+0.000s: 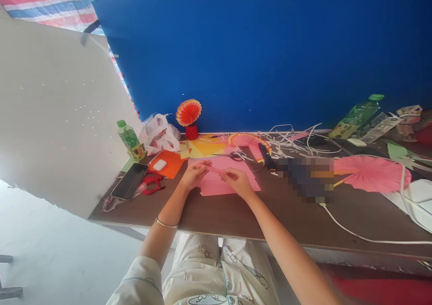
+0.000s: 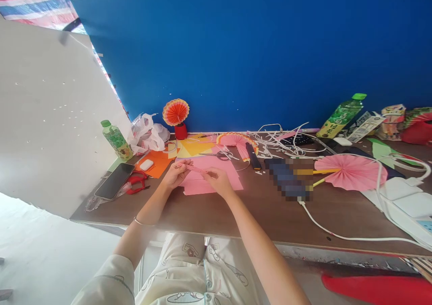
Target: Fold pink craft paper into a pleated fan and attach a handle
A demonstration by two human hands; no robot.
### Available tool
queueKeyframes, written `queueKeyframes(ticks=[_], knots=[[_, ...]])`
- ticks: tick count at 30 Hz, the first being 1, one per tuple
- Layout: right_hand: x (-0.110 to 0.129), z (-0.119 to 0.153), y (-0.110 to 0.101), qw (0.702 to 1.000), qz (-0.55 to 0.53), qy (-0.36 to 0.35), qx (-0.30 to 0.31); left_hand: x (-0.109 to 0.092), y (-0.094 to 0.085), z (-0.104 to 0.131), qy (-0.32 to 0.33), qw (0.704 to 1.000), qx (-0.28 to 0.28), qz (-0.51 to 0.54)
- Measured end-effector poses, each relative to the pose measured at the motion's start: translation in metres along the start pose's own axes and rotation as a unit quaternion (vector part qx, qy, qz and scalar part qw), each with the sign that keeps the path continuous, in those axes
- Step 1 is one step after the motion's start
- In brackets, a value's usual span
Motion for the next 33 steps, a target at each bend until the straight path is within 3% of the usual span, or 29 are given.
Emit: queueKeyframes(ticks=[8, 14, 20, 33], knots=[[0.008, 0.001, 0.007, 0.991, 0.113, -0.071, 0.027, 0.002, -0.013, 0.001, -0.012, 0.999, -0.051, -0.004], [-0.011, -0.005, -0.004, 0.992, 0.117, -0.037, -0.023, 0.004, -0.005, -0.001, -0.001, 0.998, -0.058, -0.021], [-0.006, -0.001, 0.006, 0.993, 0.108, -0.048, -0.002, 0.001, -0.013, 0.001, 0.004, 0.993, -0.114, -0.002], [-0.022, -0.004, -0.006, 0.992, 0.106, -0.011, -0.069, 0.009, 0.004, 0.004, 0.033, 0.995, -0.098, -0.018]])
Point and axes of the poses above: each hand's wrist, its own z-axis away from the middle knuckle, its own y-axis out of the palm, x = y × z, the point moved 9 cm from there along -z, towards the middle knuckle, and after that the axes turned 2 degrees about z, right-handed, at the moved point
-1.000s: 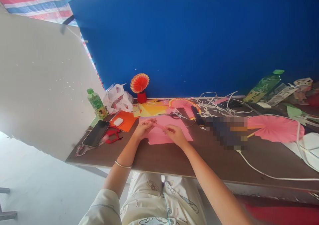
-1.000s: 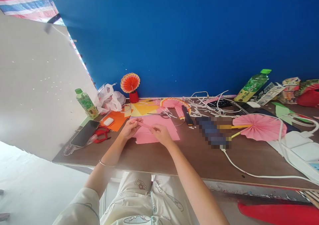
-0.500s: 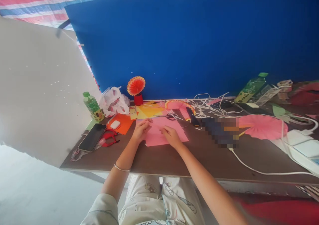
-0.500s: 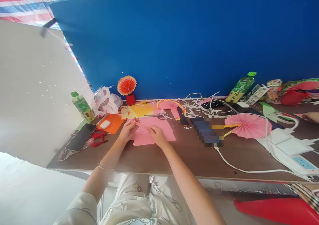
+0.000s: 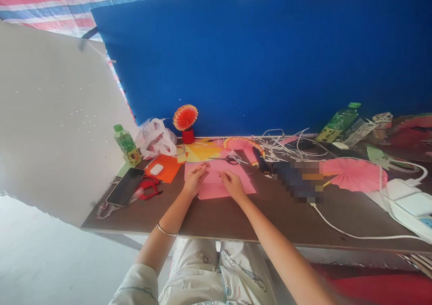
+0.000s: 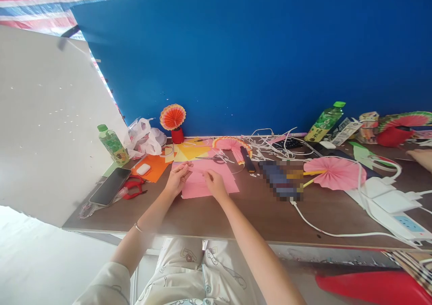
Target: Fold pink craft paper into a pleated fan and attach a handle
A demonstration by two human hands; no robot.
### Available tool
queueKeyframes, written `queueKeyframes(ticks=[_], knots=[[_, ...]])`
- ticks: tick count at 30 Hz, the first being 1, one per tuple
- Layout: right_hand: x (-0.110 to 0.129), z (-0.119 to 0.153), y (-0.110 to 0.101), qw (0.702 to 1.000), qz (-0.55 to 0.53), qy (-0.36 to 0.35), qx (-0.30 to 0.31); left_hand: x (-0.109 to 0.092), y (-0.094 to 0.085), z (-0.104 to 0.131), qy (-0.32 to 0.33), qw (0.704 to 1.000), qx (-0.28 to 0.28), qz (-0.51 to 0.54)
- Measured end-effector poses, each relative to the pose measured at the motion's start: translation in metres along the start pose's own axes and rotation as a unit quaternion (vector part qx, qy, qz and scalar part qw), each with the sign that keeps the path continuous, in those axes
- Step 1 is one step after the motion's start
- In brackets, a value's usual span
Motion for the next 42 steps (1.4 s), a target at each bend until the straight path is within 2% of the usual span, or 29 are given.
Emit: queueKeyframes(ticks=[6, 10, 16, 25, 34, 42], knots=[[0.002, 0.002, 0.005, 0.998, -0.053, 0.014, 0.022, 0.003, 0.0, 0.0, -0.012, 1.0, 0.014, -0.006], [-0.002, 0.001, 0.006, 0.998, -0.051, 0.033, 0.032, 0.007, 0.001, 0.0, -0.027, 0.999, 0.02, -0.003], [-0.007, 0.001, 0.004, 0.998, -0.051, 0.045, 0.019, 0.009, -0.002, 0.001, -0.044, 0.999, 0.0, 0.004], [0.0, 0.002, 0.009, 0.993, -0.096, 0.051, 0.049, 0.002, -0.005, 0.0, -0.034, 0.999, -0.021, 0.023], [-0.008, -0.001, 0.005, 0.995, -0.087, 0.033, 0.038, 0.006, -0.006, -0.001, -0.042, 0.999, -0.012, 0.019], [-0.006, 0.002, 0.008, 0.99, -0.124, 0.062, 0.03, 0.005, -0.009, -0.003, -0.033, 0.999, -0.018, 0.018]])
Point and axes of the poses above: each hand's wrist, its own z-axis away from the middle knuckle, its own y-axis out of the palm, x = y × z, the point moved 9 cm from there along -z, towards the middle knuckle, and after that the axes turned 2 degrees about z, right-handed, at the moved point
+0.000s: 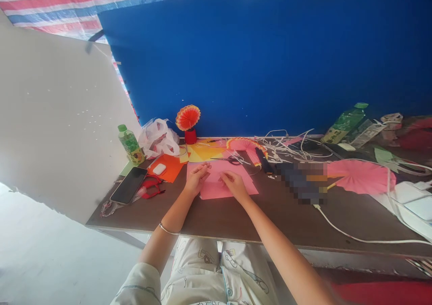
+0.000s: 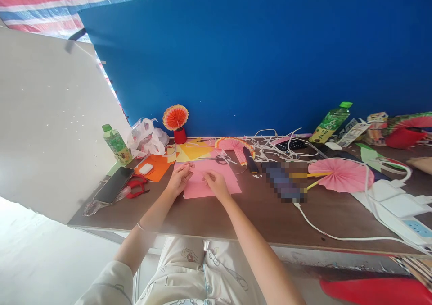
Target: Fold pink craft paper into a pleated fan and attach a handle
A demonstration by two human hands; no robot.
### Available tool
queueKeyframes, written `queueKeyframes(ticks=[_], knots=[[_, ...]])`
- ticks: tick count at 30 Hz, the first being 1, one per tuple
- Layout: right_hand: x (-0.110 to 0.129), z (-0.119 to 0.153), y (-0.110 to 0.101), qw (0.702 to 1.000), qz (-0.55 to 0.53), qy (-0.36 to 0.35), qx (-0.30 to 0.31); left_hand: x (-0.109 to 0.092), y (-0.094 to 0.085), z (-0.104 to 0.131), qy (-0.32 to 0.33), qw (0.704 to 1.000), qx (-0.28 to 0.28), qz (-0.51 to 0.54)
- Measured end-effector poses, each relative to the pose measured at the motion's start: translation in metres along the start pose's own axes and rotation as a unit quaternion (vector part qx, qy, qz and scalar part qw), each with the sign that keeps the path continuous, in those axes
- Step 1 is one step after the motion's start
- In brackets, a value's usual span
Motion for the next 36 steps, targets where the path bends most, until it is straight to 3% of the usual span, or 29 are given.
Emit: queueKeyframes(ticks=[12, 19, 25, 30, 36], knots=[[0.0, -0.002, -0.003, 0.998, 0.057, -0.03, 0.003, 0.003, 0.001, 0.001, -0.01, 1.0, 0.006, 0.003], [-0.004, -0.003, 0.001, 0.999, 0.035, -0.017, 0.011, 0.0, 0.003, 0.001, 0.001, 1.0, 0.004, 0.007], [0.0, 0.0, -0.004, 0.996, 0.076, -0.038, -0.037, 0.0, 0.004, 0.002, 0.004, 1.0, -0.002, -0.01], [0.006, 0.001, -0.001, 0.987, 0.14, -0.071, -0.039, 0.0, 0.012, 0.006, -0.006, 0.999, 0.021, -0.036], [-0.002, -0.003, -0.004, 0.998, 0.045, -0.021, -0.026, 0.002, 0.02, 0.006, -0.005, 0.994, 0.078, -0.075]])
Point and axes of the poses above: each hand's wrist, its own z-axis away from the middle knuckle, its own y-axis out of the palm, x = y × z, the point moved 9 cm from there along -z, towards the middle knuckle, and after that the axes turned 2 degrees about z, right-handed, at the moved point
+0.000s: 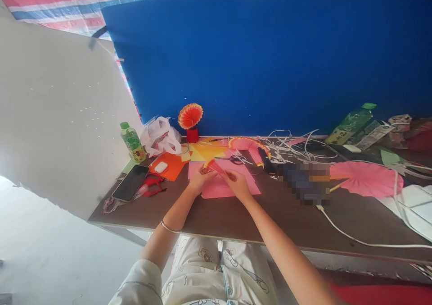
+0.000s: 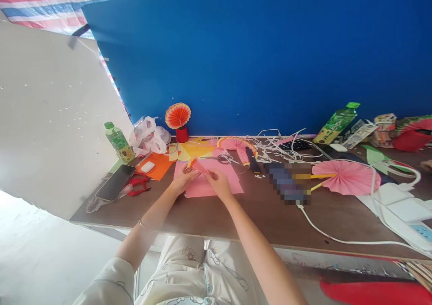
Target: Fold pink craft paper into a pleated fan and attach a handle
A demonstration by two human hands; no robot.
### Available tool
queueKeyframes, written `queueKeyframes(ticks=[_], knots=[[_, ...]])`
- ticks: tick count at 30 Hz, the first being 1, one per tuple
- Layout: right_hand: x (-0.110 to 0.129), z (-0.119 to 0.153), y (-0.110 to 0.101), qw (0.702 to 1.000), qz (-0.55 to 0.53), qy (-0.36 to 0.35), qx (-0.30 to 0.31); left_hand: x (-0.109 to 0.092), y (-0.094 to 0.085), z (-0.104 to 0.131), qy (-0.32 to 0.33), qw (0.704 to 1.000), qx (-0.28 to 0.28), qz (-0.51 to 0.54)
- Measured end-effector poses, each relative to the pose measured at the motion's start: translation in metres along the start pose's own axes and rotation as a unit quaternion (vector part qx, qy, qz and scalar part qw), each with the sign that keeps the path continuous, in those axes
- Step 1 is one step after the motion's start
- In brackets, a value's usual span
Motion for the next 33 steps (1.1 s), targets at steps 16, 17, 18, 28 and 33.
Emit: queueKeyframes(ticks=[16, 17, 18, 28, 33], knots=[[0.01, -0.001, -0.004, 1.0, -0.006, 0.026, 0.004, 0.002, -0.018, -0.003, 0.021, 0.995, -0.071, -0.069], [0.008, -0.001, -0.005, 1.0, -0.006, 0.029, 0.002, 0.003, -0.019, -0.003, 0.019, 0.993, -0.075, -0.085], [0.007, -0.001, -0.005, 0.999, -0.007, 0.033, 0.0, 0.003, -0.021, -0.003, 0.017, 0.991, -0.078, -0.104], [0.006, -0.002, -0.008, 0.999, 0.004, 0.034, -0.019, -0.005, -0.018, 0.0, 0.03, 0.986, -0.088, -0.139], [0.004, -0.003, -0.007, 0.999, 0.001, 0.038, -0.013, -0.007, -0.016, 0.001, 0.029, 0.984, -0.088, -0.154]])
Point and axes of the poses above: each hand's wrist, its own z-axis away from the middle knuckle, its own y-axis out of the palm, x = y × z, the point moved 9 cm from there along -z, towards the middle knuckle, and after that the axes turned 2 degrees about z, right-handed, at the moved point
